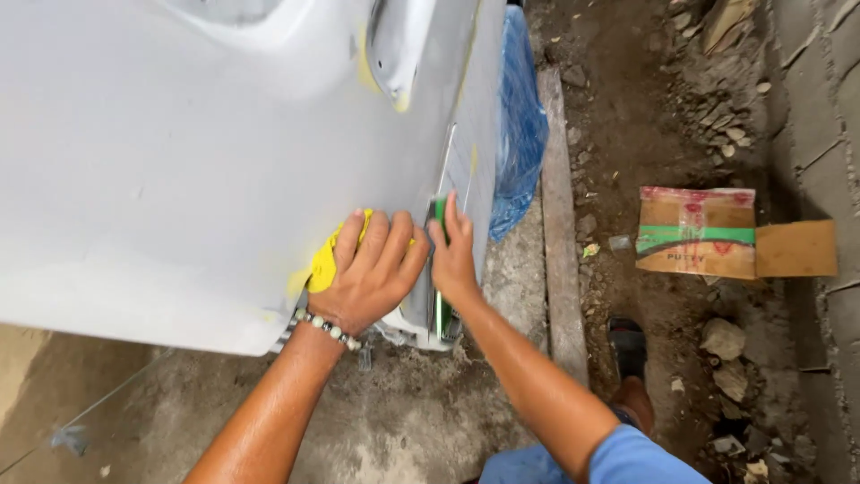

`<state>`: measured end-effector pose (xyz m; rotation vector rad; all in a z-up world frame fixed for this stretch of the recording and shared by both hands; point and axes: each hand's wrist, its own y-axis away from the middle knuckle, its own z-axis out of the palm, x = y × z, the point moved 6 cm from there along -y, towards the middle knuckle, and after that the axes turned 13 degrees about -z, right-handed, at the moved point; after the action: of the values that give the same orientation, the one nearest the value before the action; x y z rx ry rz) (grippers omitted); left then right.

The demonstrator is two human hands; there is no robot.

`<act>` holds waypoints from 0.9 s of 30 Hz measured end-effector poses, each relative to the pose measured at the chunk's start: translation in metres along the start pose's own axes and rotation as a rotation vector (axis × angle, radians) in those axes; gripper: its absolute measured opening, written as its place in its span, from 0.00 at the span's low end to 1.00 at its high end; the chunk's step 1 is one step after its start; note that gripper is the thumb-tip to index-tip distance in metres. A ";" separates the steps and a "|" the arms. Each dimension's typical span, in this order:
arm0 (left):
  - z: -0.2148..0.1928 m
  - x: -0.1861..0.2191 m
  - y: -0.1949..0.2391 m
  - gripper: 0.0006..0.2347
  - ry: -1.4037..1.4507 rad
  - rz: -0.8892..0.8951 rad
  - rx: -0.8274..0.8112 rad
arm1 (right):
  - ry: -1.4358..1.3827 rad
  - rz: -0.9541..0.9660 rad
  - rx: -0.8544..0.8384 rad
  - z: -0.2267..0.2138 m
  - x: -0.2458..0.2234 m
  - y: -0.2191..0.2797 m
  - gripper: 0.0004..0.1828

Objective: The person sands the surface of a white car door using a green sanding block and a yellow cloth. They work on the lower section of the door, moving the block back and forth to smooth the surface.

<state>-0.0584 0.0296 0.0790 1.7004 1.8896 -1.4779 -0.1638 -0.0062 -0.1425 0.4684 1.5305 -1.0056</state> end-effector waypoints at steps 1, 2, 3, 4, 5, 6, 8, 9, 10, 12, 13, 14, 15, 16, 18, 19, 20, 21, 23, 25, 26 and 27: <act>0.001 0.000 0.000 0.06 -0.002 -0.005 0.018 | 0.007 -0.016 0.006 0.001 0.006 0.028 0.36; 0.003 0.001 0.001 0.06 0.040 -0.004 0.034 | 0.015 -0.063 -0.036 0.005 0.011 0.055 0.37; 0.003 0.000 0.003 0.07 0.079 0.002 0.041 | 0.016 -0.103 -0.082 0.013 0.016 0.085 0.38; 0.004 -0.001 0.000 0.07 0.075 0.001 0.050 | 0.016 -0.113 -0.079 0.014 0.021 0.077 0.38; 0.004 -0.001 0.001 0.06 0.054 0.005 0.038 | 0.020 -0.138 -0.072 0.017 0.025 0.076 0.38; 0.005 -0.001 0.003 0.05 0.033 0.010 0.027 | 0.024 -0.163 -0.066 0.020 0.030 0.075 0.38; 0.008 0.002 0.003 0.06 0.019 -0.013 0.006 | 0.053 -0.009 -0.008 0.011 0.018 0.018 0.37; 0.008 0.002 0.003 0.06 -0.003 -0.046 -0.011 | 0.085 0.133 0.039 0.003 0.015 -0.008 0.37; 0.003 0.003 0.004 0.06 0.003 -0.045 -0.016 | 0.087 0.141 0.039 0.003 0.021 -0.016 0.37; 0.002 0.000 0.000 0.08 0.023 -0.035 -0.016 | 0.126 0.130 0.157 -0.001 0.030 -0.045 0.34; 0.001 0.000 0.000 0.08 0.016 -0.033 -0.003 | 0.123 0.118 0.164 0.001 0.033 -0.017 0.34; 0.002 0.000 0.000 0.07 0.026 -0.019 0.002 | 0.113 0.045 0.159 0.005 0.033 0.009 0.34; 0.002 0.001 0.002 0.06 0.036 -0.004 0.001 | 0.102 -0.024 0.150 0.011 0.034 0.038 0.33; 0.003 0.001 0.001 0.06 0.030 -0.003 0.007 | 0.099 -0.032 0.153 0.014 0.036 0.037 0.33; 0.005 0.001 0.002 0.08 0.039 0.011 0.013 | 0.027 -0.103 0.194 0.021 0.037 0.039 0.35; 0.004 0.001 0.001 0.08 0.041 0.018 0.009 | 0.024 -0.097 0.198 0.017 0.032 0.015 0.35; 0.003 0.000 0.000 0.07 0.033 0.020 -0.014 | 0.042 0.030 0.215 0.013 0.033 -0.007 0.33; 0.005 0.001 -0.001 0.07 0.028 0.013 -0.037 | 0.067 0.154 0.226 0.005 0.037 -0.031 0.31; 0.002 0.001 -0.002 0.07 0.016 0.006 -0.043 | 0.086 0.163 0.242 -0.002 0.029 -0.046 0.31; 0.004 0.001 -0.001 0.07 -0.002 -0.003 -0.041 | 0.103 0.160 0.260 -0.006 0.024 -0.034 0.30; 0.007 0.003 0.000 0.08 0.035 0.000 -0.021 | 0.087 0.172 0.211 -0.003 0.026 -0.016 0.32; 0.003 0.004 0.004 0.08 0.071 0.013 -0.007 | 0.064 0.192 0.163 0.001 0.023 0.011 0.34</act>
<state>-0.0576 0.0293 0.0732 1.7816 1.9125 -1.4223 -0.1603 -0.0066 -0.1677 0.7545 1.4355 -0.9765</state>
